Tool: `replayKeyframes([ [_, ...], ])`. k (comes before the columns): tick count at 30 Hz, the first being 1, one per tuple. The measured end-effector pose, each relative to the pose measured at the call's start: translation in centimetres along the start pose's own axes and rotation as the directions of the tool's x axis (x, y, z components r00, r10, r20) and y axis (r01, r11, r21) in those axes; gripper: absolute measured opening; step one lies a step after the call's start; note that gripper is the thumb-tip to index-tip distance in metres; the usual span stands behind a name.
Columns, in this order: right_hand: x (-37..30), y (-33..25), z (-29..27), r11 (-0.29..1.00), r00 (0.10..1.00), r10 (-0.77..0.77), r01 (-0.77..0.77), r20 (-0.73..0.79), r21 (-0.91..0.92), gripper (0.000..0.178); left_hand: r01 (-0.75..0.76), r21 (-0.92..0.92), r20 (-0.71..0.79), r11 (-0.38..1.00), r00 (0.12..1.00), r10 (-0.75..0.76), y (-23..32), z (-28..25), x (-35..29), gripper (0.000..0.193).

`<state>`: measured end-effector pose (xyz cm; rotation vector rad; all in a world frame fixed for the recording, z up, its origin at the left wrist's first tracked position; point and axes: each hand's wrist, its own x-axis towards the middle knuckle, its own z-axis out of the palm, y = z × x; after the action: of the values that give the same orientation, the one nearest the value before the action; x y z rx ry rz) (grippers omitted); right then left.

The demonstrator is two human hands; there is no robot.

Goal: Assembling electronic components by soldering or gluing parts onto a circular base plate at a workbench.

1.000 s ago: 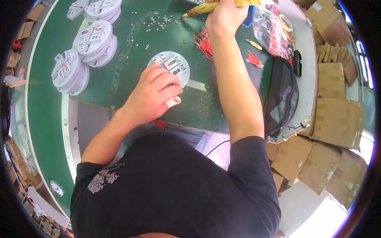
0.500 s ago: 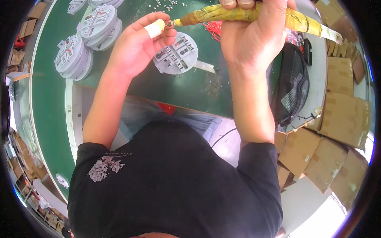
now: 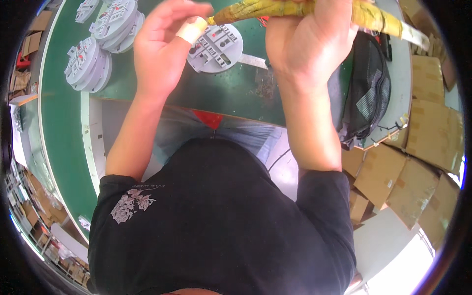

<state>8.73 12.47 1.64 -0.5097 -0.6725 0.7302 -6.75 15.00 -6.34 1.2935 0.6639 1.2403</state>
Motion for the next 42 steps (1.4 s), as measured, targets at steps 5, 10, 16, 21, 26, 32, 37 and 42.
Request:
replayKeyframes([
  [5, 0.0, -0.6, -2.4, 0.995, 1.000, -0.018, 0.020, 0.023, -0.095, 0.020, -0.590, 0.524, 0.177, 0.614, 0.781, 0.598, -1.1, -0.3, 0.2, 0.059],
  [10, 1.6, -2.2, -6.5, 0.979, 0.951, 0.199, -0.179, 0.238, -0.102, 0.022, -0.386, 0.828, 0.353, 0.407, 0.922, 0.158, -2.2, 0.0, -2.1, 0.067],
  [16, 1.1, -1.0, -7.5, 0.976, 0.928, 0.212, -0.216, 0.306, -0.022, 0.032, -0.349, 0.741, 0.405, 0.573, 0.914, 0.033, -2.4, -0.5, -2.3, 0.085],
  [21, 0.3, 1.0, -6.6, 0.970, 0.902, 0.240, -0.214, 0.358, -0.113, 0.040, -0.239, 0.760, 0.348, 0.605, 0.935, -0.067, -2.1, -0.5, -2.2, 0.083],
  [26, 0.0, 2.4, -5.8, 0.962, 0.879, 0.268, -0.223, 0.395, -0.158, 0.044, -0.235, 0.770, 0.332, 0.594, 0.942, -0.057, -2.3, -0.5, -2.3, 0.084],
  [32, 0.8, 2.7, -4.3, 0.938, 0.774, 0.331, -0.204, 0.540, -0.282, 0.043, -0.239, 0.767, 0.344, 0.596, 0.936, -0.067, -2.6, -0.9, -2.3, 0.086],
  [37, 0.9, 2.5, -4.1, 0.950, 0.802, 0.304, -0.211, 0.515, -0.232, 0.043, -0.247, 0.754, 0.341, 0.609, 0.939, -0.041, -2.8, -1.0, -2.3, 0.085],
  [42, 0.5, 3.3, -3.4, 0.922, 0.749, 0.368, -0.215, 0.551, -0.323, 0.041, -0.247, 0.749, 0.325, 0.614, 0.946, -0.017, -2.8, -1.3, -2.4, 0.083],
])
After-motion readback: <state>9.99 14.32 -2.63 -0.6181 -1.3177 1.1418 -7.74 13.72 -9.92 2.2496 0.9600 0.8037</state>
